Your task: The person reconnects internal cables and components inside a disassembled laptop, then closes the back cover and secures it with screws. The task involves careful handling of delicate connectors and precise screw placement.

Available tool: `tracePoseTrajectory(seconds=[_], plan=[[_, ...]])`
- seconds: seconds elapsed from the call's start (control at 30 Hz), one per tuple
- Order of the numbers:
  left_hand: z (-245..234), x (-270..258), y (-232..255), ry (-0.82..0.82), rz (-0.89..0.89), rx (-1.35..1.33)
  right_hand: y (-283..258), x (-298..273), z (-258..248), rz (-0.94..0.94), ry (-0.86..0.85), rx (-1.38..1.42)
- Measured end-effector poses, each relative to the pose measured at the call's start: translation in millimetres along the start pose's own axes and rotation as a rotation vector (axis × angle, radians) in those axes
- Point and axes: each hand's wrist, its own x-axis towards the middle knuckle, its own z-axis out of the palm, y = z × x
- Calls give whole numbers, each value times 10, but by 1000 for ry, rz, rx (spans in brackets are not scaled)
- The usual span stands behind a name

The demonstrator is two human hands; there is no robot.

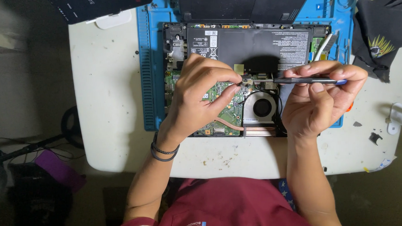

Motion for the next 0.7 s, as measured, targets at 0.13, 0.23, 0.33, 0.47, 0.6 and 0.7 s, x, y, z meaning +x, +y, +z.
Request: tracePoseTrajectory(seconds=[0.13,0.23,0.33,0.47,0.6,0.7], plan=[[1,11,-5,-18,10,5,-2,3,-32,-25,-21,4],[0,10,3,-20,10,-2,-10,6,-32,-52,-45,8],[1,13,6,-14,10,-1,5,20,-39,-91,-61,68],[13,1,-3,-16,27,6,20,27,-63,-154,-105,106],[14,12,17,-8,48,20,29,31,-55,-170,-93,101],[18,11,17,-6,47,29,22,23,-49,-160,-86,73]])
